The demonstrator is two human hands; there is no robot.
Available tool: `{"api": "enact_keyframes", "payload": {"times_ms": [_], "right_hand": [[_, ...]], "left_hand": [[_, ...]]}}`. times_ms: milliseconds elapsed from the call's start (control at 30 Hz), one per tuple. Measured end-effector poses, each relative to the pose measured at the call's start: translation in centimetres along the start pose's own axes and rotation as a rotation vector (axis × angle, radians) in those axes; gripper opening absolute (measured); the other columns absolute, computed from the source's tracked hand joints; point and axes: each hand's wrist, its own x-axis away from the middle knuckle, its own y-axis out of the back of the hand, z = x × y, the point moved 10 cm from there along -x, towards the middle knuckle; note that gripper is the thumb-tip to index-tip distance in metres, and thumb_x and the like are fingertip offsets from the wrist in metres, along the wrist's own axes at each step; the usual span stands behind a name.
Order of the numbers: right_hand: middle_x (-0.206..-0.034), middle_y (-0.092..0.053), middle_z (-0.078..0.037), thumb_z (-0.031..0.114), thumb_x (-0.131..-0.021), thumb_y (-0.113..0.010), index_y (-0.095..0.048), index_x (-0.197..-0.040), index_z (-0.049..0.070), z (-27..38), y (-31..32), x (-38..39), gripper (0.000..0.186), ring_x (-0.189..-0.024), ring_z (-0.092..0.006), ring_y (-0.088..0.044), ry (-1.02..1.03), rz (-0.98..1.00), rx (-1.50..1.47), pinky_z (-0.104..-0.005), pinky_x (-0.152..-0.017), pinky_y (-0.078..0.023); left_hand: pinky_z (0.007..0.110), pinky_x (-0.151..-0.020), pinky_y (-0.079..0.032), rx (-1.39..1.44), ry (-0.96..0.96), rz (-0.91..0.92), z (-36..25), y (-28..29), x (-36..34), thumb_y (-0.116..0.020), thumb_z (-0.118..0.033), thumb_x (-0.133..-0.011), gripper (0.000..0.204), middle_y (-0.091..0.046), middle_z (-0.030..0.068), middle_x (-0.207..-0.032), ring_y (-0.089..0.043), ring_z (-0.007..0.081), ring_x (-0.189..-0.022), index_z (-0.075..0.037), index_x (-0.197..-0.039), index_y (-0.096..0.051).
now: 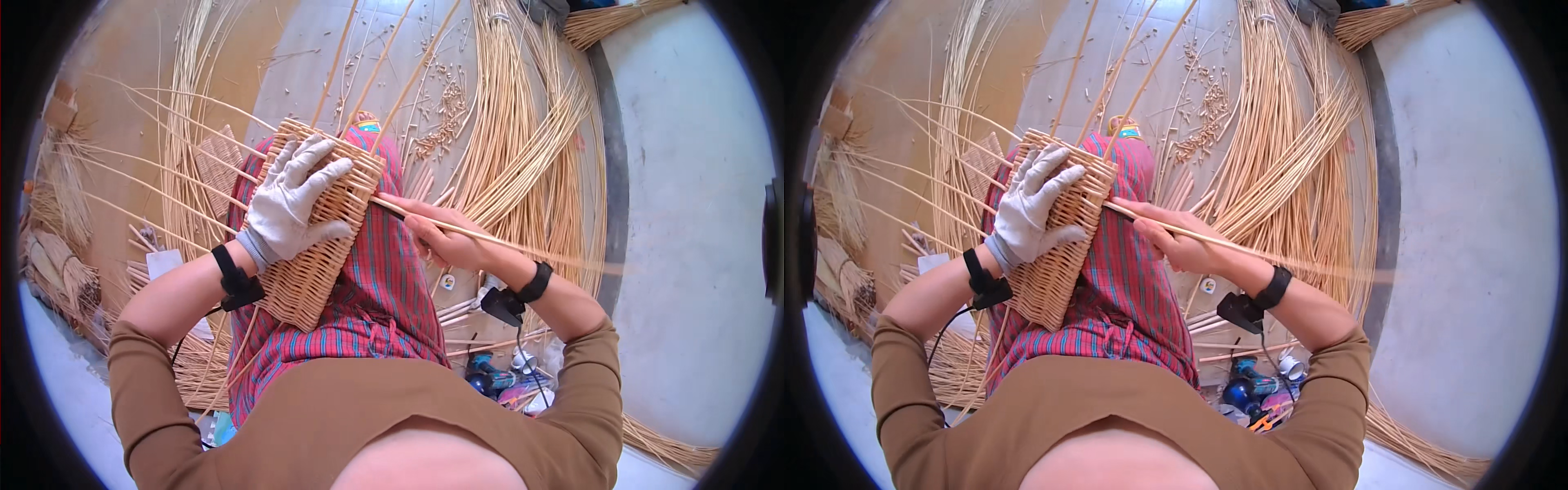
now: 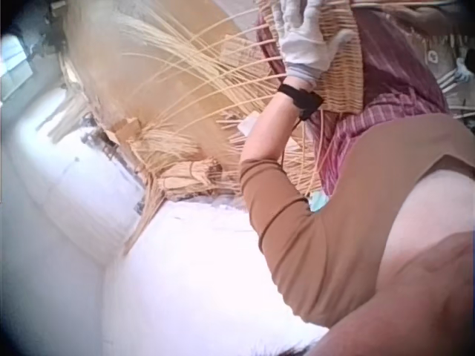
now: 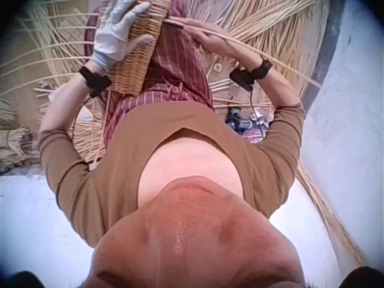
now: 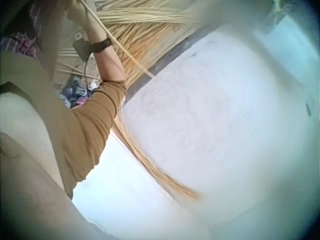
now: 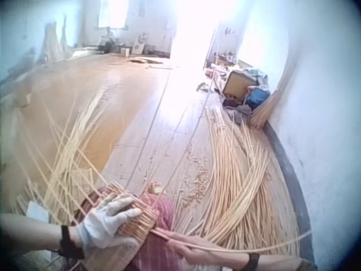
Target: Weaving a small rectangular basket from thin wooden strips and trimming the edges with a knife.
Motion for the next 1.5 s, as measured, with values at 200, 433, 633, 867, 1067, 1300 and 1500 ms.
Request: {"api": "enact_keyframes", "payload": {"times_ms": [200,433,633,867,1067,1300,1500], "right_hand": [[-0.086,-0.071,-0.003,0.023,-0.097,-0.076,-0.072,-0.13,0.013,0.1,1.9,1.9,0.034,-0.068,-0.0105,-0.064,0.232,-0.335,0.442,-0.0303,-0.061,-0.052],[-0.09,-0.072,-0.012,0.024,-0.096,-0.072,-0.071,-0.125,0.009,-8.9,5.0,9.0,0.033,-0.083,-0.0219,-0.073,0.004,-0.532,0.486,-0.0348,-0.072,-0.055],[-0.092,-0.067,-0.011,0.021,-0.096,-0.075,-0.059,-0.148,0.01,-2.2,-4.1,10.0,0.055,-0.07,-0.0205,-0.06,0.202,-0.407,0.186,-0.0344,-0.067,-0.05],[-0.104,-0.078,-0.016,0.014,-0.096,-0.074,-0.063,-0.153,0.023,-1.2,-4.5,9.8,0.059,-0.063,-0.0258,-0.063,0.282,-0.438,0.259,-0.0354,-0.062,-0.051],[-0.108,-0.079,-0.015,0.013,-0.095,-0.074,-0.067,-0.149,0.022,-0.9,-4.8,9.0,0.056,-0.062,-0.0243,-0.062,0.242,-0.374,0.242,-0.0352,-0.061,-0.05],[-0.118,-0.079,-0.016,0.009,-0.094,-0.073,-0.069,-0.146,0.019,-1.2,-4.7,8.3,0.053,-0.064,-0.025,-0.065,0.253,-0.383,0.175,-0.0366,-0.062,-0.052],[-0.072,-0.061,-0.004,0.008,-0.088,-0.076,-0.072,-0.143,0.025,-1.1,-3.3,6.9,0.058,-0.055,-0.0228,-0.056,0.455,-0.407,0.465,-0.0337,-0.054,-0.049]], "left_hand": [[0.054,-0.131,-0.029,-0.011,-0.004,-0.003,-0.3,-0.2,-0.4,-0.082,-0.066,-0.08,0.09,-0.05,0.0126,-0.161,-0.042,0.0348,-0.154,-0.024,-0.155,-0.055],[0.053,-0.129,-0.031,0.032,-0.012,-0.048,0.7,0.0,-0.3,-0.084,-0.062,-0.08,0.088,-0.052,0.0124,-0.16,-0.045,0.0362,-0.151,-0.021,-0.153,-0.058],[0.053,-0.132,-0.027,0.025,-0.136,0.025,-1.2,-0.1,-0.3,-0.082,-0.069,-0.074,0.108,-0.049,0.0127,-0.164,-0.042,0.0356,-0.155,-0.014,-0.161,-0.047],[0.054,-0.132,-0.026,0.021,-0.197,0.078,-2.2,-0.9,-1.0,-0.076,-0.077,-0.073,0.116,-0.047,0.0139,-0.166,-0.04,0.0369,-0.156,-0.011,-0.163,-0.043],[0.054,-0.132,-0.027,0.073,-0.199,0.043,-1.9,-0.2,-0.8,-0.077,-0.075,-0.072,0.114,-0.05,0.0141,-0.163,-0.043,0.0365,-0.154,-0.012,-0.162,-0.045],[0.055,-0.133,-0.025,0.061,-0.201,0.056,-1.6,-0.5,-0.9,-0.075,-0.076,-0.071,0.116,-0.047,0.0127,-0.166,-0.042,0.0337,-0.156,-0.013,-0.164,-0.044],[0.059,-0.135,-0.012,-0.046,-0.276,0.197,-2.3,-2.5,-1.1,-0.069,-0.077,-0.073,0.118,-0.037,0.0127,-0.173,-0.029,0.0315,-0.163,-0.012,-0.167,-0.038]]}}
